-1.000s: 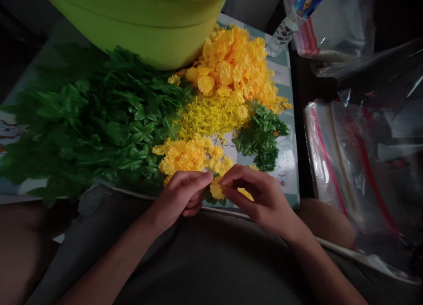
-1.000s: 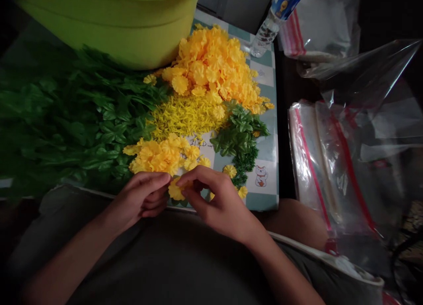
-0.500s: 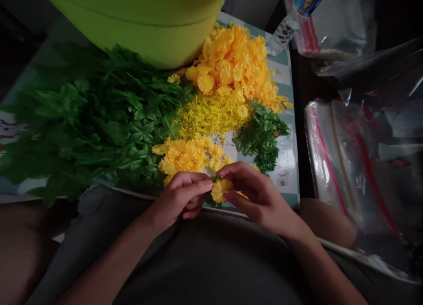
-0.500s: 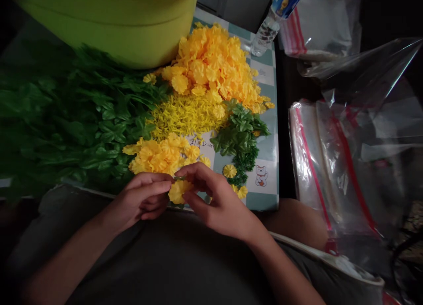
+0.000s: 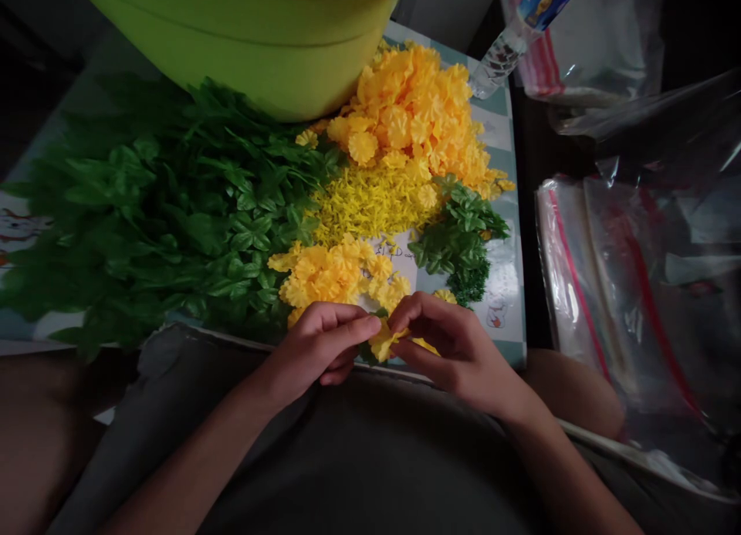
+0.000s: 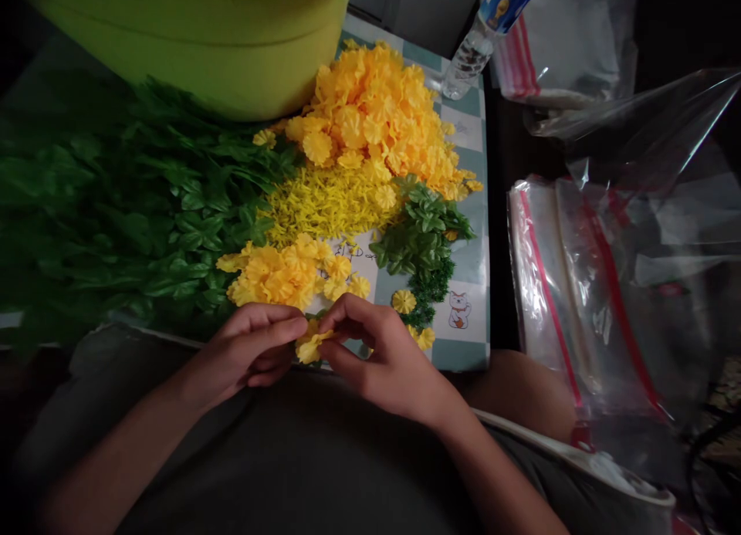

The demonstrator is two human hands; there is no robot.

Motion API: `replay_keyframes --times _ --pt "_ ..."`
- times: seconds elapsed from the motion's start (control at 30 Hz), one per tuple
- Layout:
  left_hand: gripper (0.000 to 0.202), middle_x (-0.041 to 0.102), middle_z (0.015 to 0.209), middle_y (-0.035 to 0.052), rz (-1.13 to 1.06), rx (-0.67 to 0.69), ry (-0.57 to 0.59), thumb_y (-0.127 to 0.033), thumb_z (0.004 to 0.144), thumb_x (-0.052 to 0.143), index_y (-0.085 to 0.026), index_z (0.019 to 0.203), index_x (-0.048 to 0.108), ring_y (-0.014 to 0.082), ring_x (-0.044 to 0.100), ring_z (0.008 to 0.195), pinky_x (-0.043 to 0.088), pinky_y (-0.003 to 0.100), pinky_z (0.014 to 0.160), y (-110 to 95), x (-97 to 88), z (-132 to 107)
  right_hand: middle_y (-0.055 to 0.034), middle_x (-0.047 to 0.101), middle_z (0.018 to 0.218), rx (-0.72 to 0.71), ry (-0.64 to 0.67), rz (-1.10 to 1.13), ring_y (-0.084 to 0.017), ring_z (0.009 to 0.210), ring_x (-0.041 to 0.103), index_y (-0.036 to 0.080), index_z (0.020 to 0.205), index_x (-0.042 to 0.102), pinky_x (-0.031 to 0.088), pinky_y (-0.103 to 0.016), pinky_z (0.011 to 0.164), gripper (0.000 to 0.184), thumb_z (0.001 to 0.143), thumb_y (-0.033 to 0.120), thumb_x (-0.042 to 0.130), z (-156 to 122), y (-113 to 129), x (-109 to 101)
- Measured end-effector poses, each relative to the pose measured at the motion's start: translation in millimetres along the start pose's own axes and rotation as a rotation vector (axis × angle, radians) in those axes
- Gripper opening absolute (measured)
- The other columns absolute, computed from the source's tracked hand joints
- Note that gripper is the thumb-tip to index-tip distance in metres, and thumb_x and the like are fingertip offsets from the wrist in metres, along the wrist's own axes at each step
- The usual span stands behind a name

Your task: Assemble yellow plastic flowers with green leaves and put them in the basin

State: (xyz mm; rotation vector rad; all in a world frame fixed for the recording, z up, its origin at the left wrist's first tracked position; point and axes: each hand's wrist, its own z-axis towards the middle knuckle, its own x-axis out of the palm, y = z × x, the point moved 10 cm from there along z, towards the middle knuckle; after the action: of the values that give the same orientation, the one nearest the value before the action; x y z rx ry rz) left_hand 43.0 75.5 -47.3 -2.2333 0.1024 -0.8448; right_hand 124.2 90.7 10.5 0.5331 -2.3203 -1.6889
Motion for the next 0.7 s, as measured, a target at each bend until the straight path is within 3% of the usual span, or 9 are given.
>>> replay_keyframes --times 0.23,0.37,0.57,0.7 --pt "0.028 0.037 0.047 -0.0087 0.156 0.003 -0.039 -0.039 0.074 0.069 -0.013 0.071 0.058 0.0006 0.027 0.035 0.019 0.013 0.032 -0.1 -5.4 1.2 -0.0007 0.058 0.079 -0.064 -0.018 -0.066 -0.011 0.075 0.055 0.017 0.076 0.054 0.046 -0.025 0.071 0.014 0.075 0.006 0.063 -0.3 5.3 -4.1" --pt "0.03 0.038 0.045 -0.0085 0.177 -0.004 -0.051 -0.039 0.069 0.072 -0.012 0.07 0.059 0.0011 0.03 0.035 0.02 0.013 0.032 -1.3 -4.7 1.5 0.0022 0.056 0.068 -0.019 -0.031 -0.099 -0.008 0.062 0.049 0.016 0.073 0.058 0.04 -0.02 0.057 0.015 0.072 0.004 0.068 -5.6 6.0 -10.3" --pt "0.027 0.035 0.04 -0.0096 0.172 -0.033 -0.046 -0.035 0.068 0.073 -0.013 0.064 0.059 0.001 0.028 0.033 0.019 0.013 0.031 1.2 -1.1 2.6 0.0073 0.047 0.052 0.052 0.039 0.33 -0.002 0.043 0.039 0.018 0.076 0.062 0.029 -0.013 0.04 0.012 0.076 0.008 0.068 -13.6 3.0 -14.1" --pt "0.027 0.037 0.04 -0.0095 0.122 -0.036 -0.043 -0.035 0.066 0.074 -0.013 0.062 0.059 0.0007 0.027 0.032 0.018 0.013 0.031 1.3 -0.2 3.9 -0.0003 0.066 0.065 -0.021 0.135 0.515 -0.009 0.049 0.06 0.019 0.085 0.065 0.045 -0.017 0.041 0.008 0.082 0.012 0.064 -14.8 9.4 -14.4"
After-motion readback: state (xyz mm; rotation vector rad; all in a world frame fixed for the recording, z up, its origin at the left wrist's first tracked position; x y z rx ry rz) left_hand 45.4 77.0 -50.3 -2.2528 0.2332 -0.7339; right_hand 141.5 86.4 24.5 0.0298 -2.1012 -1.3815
